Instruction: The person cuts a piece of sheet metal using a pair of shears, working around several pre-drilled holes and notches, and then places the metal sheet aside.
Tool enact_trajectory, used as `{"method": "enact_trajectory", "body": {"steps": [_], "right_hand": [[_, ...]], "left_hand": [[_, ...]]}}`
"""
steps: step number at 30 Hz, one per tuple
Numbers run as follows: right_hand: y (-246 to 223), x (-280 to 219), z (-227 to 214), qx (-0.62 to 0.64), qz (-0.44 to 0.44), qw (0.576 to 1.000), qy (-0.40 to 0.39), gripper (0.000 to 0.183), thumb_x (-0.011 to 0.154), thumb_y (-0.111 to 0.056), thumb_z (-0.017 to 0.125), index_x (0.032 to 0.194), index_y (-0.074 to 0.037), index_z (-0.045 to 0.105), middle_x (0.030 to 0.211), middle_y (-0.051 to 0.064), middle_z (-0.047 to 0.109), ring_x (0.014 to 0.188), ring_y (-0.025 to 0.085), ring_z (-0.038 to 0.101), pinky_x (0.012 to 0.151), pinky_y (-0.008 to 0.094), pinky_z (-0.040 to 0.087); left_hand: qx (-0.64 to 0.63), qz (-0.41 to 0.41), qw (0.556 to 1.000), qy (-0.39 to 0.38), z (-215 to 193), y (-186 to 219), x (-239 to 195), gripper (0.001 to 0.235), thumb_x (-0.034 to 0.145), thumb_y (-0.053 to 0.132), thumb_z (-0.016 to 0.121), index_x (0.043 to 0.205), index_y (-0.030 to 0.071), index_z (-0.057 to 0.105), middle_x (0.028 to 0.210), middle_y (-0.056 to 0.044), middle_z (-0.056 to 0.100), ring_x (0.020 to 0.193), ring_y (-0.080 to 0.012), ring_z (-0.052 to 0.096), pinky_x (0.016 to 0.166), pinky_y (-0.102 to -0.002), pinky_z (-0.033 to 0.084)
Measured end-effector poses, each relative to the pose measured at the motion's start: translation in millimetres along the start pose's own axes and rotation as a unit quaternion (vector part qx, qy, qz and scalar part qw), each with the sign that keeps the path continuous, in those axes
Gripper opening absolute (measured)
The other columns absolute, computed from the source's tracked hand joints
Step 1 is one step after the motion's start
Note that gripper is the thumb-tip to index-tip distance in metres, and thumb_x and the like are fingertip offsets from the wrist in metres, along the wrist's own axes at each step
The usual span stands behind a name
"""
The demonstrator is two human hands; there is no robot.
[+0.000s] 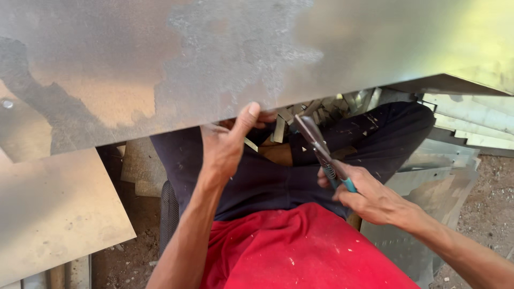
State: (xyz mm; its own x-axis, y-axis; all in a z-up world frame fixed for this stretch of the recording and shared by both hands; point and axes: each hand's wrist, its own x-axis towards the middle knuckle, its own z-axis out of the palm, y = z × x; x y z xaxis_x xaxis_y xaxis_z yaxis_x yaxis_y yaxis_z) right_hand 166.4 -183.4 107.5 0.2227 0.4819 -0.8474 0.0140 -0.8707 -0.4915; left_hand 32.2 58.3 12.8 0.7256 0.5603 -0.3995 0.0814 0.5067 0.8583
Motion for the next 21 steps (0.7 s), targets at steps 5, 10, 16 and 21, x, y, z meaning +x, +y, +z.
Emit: {"method": "enact_trajectory", "body": {"steps": [5, 10, 16, 21], "right_hand": [[-22.9, 24.6, -7.3, -0.037, 0.026, 0.998, -0.039, 0.054, 0.063, -0.007, 0.053, 0.117, -0.002, 0.058, 0.098, 0.009, 0.069, 0.085, 0.02, 0.066, 0.071, 0.037, 0.056], [-26.9, 34.1, -14.6, -0.098, 0.015, 0.994, -0.041, 0.045, 0.063, -0.005, 0.055, 0.108, -0.001, 0.057, 0.09, 0.011, 0.062, 0.082, 0.022, 0.062, 0.071, 0.038, 0.054], [-27.9, 39.6, -27.0, -0.163, -0.013, 0.986, -0.041, 0.03, 0.068, -0.006, 0.054, 0.097, -0.001, 0.059, 0.078, 0.01, 0.062, 0.071, 0.023, 0.063, 0.066, 0.037, 0.053], [-23.4, 46.0, -34.9, -0.229, -0.034, 0.973, -0.022, 0.019, 0.076, -0.01, 0.057, 0.092, -0.002, 0.064, 0.067, 0.011, 0.06, 0.062, 0.024, 0.06, 0.063, 0.039, 0.049]], "left_hand": [[-0.093, -0.005, 0.995, -0.02, 0.8, -3.8, -2.6, 0.023, 0.101, 0.019, 0.069, 0.107, -0.002, 0.075, 0.099, -0.016, 0.08, 0.093, -0.0239, 0.08, 0.082, -0.035, 0.066], [-0.147, 0.005, 0.989, -0.003, 5.4, -5.2, -5.7, 0.017, 0.104, 0.009, 0.066, 0.112, -0.005, 0.071, 0.099, -0.019, 0.078, 0.09, -0.0268, 0.079, 0.077, -0.037, 0.067], [-0.154, -0.015, 0.988, -0.003, 5.0, -6.3, -6.7, 0.017, 0.103, 0.006, 0.065, 0.114, -0.006, 0.069, 0.098, -0.019, 0.077, 0.086, -0.0273, 0.079, 0.077, -0.039, 0.069], [-0.138, -0.027, 0.989, -0.032, -14.8, -8.8, 1.5, 0.019, 0.103, 0.01, 0.068, 0.113, -0.006, 0.072, 0.103, -0.018, 0.078, 0.093, -0.027, 0.078, 0.087, -0.038, 0.067]]}}
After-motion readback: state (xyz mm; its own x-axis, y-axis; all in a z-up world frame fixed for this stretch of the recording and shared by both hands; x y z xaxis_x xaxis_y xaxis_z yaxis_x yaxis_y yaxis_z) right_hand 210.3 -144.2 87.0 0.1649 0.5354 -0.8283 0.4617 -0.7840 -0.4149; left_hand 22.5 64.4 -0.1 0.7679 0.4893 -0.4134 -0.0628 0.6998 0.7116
